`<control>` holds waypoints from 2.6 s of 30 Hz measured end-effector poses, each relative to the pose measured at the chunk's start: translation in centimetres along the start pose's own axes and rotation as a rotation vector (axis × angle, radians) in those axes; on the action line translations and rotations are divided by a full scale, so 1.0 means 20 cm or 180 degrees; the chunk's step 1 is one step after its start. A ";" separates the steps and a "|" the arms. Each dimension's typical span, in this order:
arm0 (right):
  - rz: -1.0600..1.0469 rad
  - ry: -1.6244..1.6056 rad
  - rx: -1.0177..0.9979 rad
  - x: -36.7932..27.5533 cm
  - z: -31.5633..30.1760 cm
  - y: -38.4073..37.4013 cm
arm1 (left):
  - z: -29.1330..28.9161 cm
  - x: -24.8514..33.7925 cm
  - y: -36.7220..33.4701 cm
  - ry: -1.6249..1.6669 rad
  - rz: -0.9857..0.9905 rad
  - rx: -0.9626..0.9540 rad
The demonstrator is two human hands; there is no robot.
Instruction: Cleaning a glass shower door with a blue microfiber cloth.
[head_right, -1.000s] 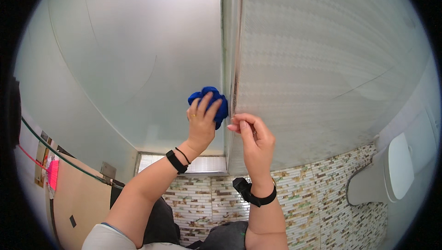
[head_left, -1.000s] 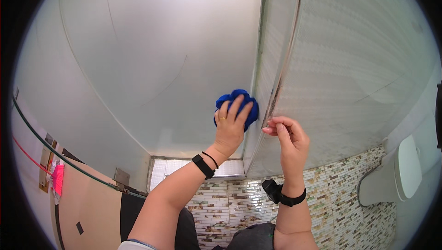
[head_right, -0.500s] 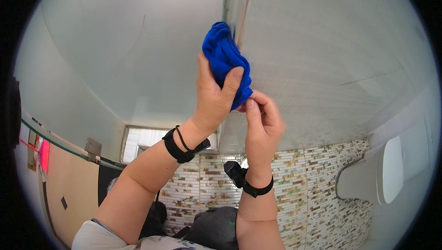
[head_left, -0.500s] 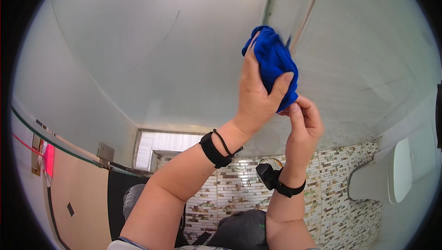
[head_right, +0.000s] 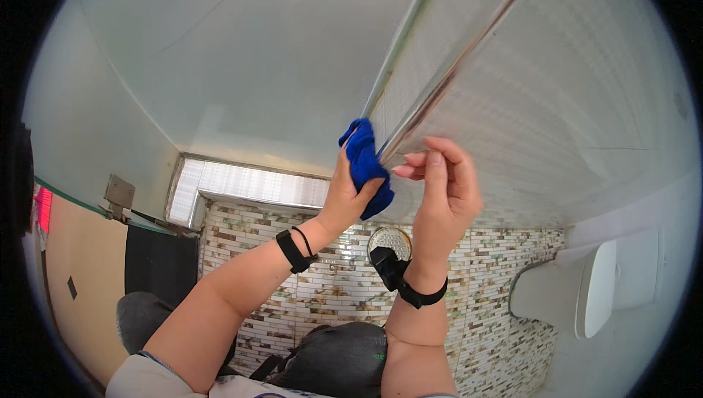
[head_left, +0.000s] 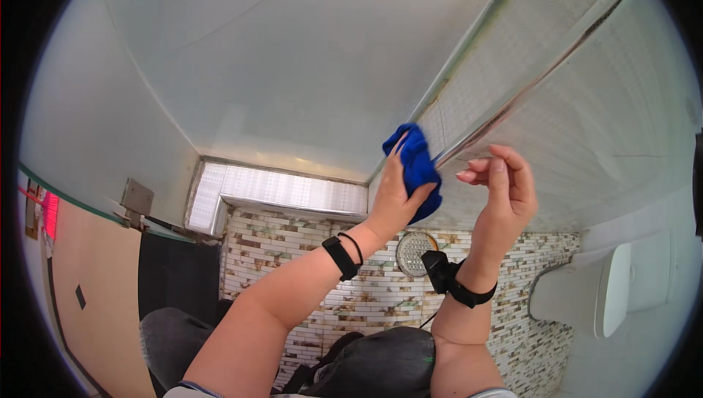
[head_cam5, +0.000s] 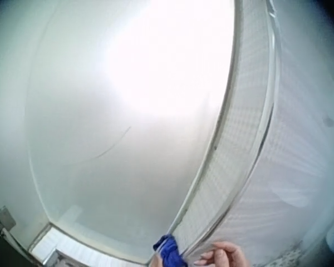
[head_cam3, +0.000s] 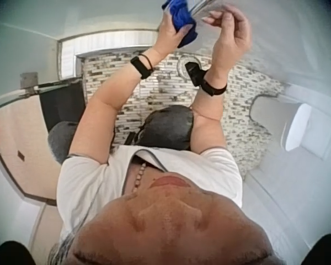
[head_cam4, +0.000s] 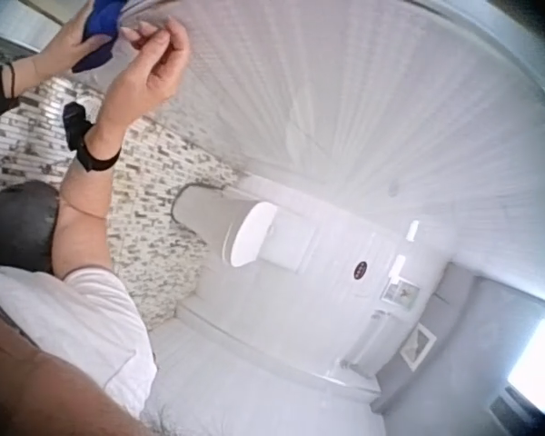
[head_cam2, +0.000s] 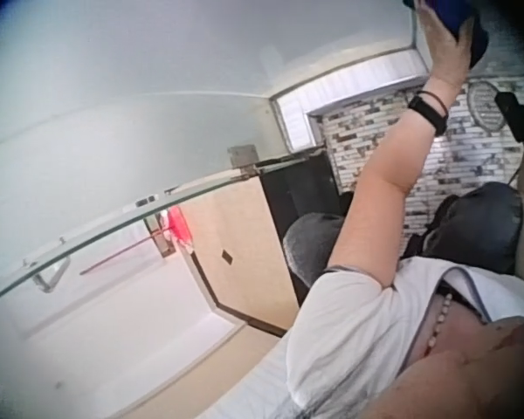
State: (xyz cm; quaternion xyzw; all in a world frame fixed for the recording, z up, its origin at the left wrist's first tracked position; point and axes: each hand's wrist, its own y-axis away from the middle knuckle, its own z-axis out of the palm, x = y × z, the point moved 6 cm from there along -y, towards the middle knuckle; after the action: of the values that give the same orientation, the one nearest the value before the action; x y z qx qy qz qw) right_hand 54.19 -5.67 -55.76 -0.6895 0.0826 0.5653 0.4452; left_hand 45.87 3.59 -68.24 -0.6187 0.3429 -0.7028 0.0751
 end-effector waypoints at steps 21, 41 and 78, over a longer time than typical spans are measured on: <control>-0.0429 0.0800 -0.0453 -0.11 0.20 0.11 | -0.05 0.28 -0.25 0.0231 0.0573 -0.0068; 0.0226 0.0702 -0.0855 0.20 0.42 0.13 | 0.01 -0.75 0.48 0.0373 -0.1052 -0.0041; -0.0113 0.0450 -0.1275 0.09 0.45 0.23 | -0.31 -0.30 -0.17 -0.4541 0.3152 -0.1162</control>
State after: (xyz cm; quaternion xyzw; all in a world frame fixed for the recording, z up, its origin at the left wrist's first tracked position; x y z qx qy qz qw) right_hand 45.54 -1.29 -59.29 -0.8035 -0.0125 0.5128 0.3022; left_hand 42.47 11.71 -71.14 -0.6925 0.5496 0.0290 0.4665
